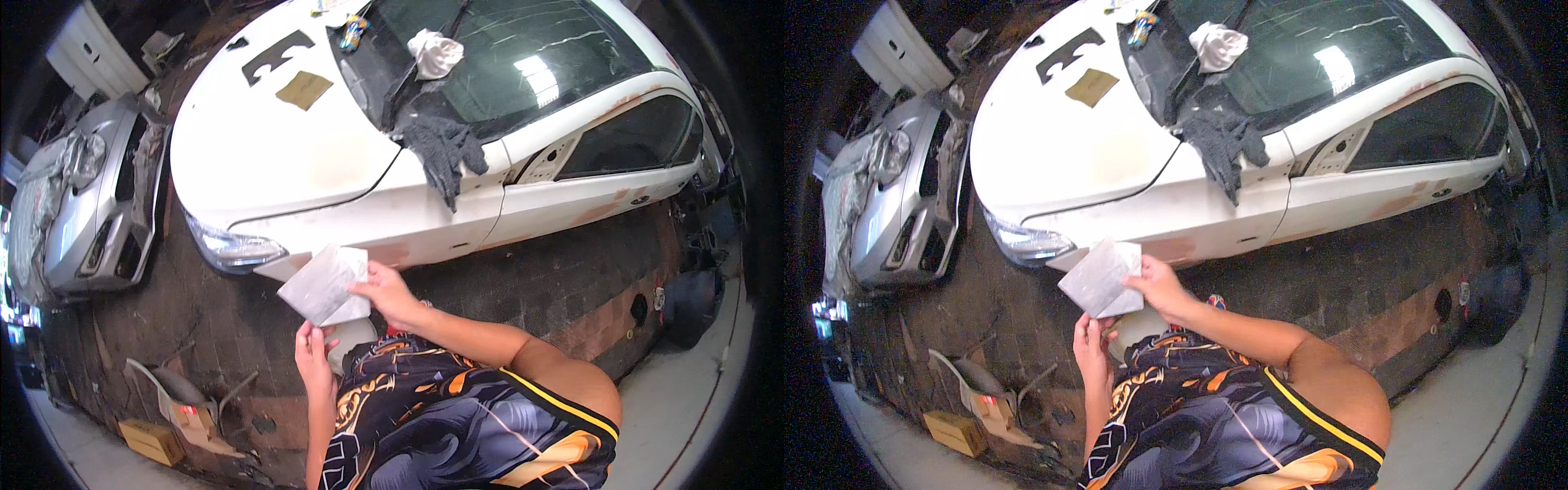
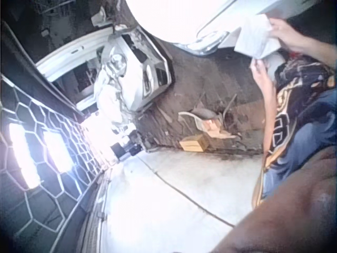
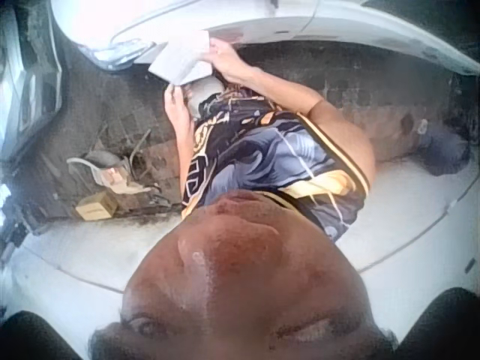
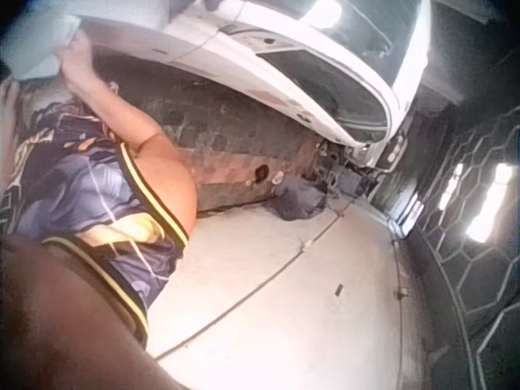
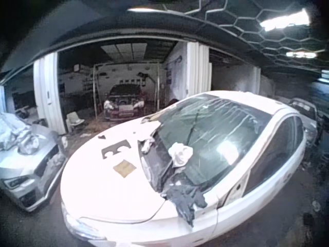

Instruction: The person sands the front fender and hood of a white car using sandpaper and a sanding block. They repeatedly dip the sanding block into a bucket of water and wipe the surface with a cloth during the process.

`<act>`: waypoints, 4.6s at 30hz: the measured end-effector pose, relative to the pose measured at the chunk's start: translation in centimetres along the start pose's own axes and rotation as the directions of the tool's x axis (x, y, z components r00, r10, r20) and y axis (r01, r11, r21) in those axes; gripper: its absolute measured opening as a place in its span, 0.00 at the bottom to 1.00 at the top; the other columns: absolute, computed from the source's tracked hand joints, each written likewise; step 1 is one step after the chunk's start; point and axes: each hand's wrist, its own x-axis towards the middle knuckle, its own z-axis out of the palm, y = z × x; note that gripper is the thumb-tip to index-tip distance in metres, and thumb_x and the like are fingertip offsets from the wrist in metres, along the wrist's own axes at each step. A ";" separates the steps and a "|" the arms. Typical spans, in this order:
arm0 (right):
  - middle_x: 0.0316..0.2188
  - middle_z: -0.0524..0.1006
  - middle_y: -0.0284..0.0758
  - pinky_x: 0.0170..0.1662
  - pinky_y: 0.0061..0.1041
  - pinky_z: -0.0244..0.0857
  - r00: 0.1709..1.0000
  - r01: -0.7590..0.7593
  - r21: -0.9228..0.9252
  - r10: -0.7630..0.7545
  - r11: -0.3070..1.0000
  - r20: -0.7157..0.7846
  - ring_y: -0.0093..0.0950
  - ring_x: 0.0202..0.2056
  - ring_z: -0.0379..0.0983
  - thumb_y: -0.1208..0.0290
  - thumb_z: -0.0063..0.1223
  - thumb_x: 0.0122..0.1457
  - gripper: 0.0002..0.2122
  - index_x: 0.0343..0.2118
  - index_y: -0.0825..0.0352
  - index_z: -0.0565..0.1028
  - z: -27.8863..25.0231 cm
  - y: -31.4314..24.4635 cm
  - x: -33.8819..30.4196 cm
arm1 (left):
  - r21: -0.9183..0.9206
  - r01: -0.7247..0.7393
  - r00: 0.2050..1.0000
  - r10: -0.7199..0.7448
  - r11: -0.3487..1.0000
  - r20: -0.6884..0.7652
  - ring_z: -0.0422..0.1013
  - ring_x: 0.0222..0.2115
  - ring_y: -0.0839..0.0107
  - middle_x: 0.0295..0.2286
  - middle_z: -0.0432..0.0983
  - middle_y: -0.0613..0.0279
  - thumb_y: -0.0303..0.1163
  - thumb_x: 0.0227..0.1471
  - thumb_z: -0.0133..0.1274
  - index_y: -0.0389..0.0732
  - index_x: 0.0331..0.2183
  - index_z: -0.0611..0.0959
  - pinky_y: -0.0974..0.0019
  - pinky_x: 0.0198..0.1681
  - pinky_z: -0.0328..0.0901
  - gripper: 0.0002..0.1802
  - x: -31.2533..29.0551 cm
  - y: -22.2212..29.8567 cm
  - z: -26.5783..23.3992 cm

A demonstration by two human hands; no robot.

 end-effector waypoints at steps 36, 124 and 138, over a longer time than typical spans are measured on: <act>0.52 0.75 0.53 0.56 0.45 0.70 0.671 0.060 -0.707 -0.553 0.704 -0.494 0.49 0.53 0.73 0.69 0.65 0.54 0.22 0.51 0.71 0.77 -7.6 -26.2 54.3 | 0.377 0.710 0.688 -0.474 0.595 -0.549 0.76 0.37 0.55 0.37 0.80 0.49 0.37 0.59 0.51 0.36 0.40 0.83 0.55 0.41 0.70 0.15 -14.7 -29.0 -11.5; 0.48 0.75 0.42 0.58 0.39 0.63 0.248 0.463 -0.742 -0.734 -0.484 0.633 0.39 0.53 0.69 0.78 0.53 0.62 0.09 0.43 0.71 0.81 -16.1 -19.8 12.7 | 0.436 0.510 0.798 -0.218 0.742 -0.562 0.75 0.33 0.71 0.33 0.82 0.58 0.34 0.59 0.54 0.35 0.48 0.82 0.64 0.41 0.70 0.18 -10.6 -27.7 -15.6; 0.47 0.76 0.42 0.57 0.39 0.64 0.268 0.418 -0.732 -0.698 -0.537 0.665 0.40 0.51 0.71 0.78 0.53 0.61 0.09 0.42 0.71 0.80 -15.1 -19.5 12.7 | 0.328 0.557 0.789 -0.363 0.763 -0.496 0.75 0.26 0.73 0.26 0.79 0.63 0.32 0.60 0.53 0.34 0.45 0.82 0.66 0.33 0.70 0.15 -9.9 -27.9 -21.0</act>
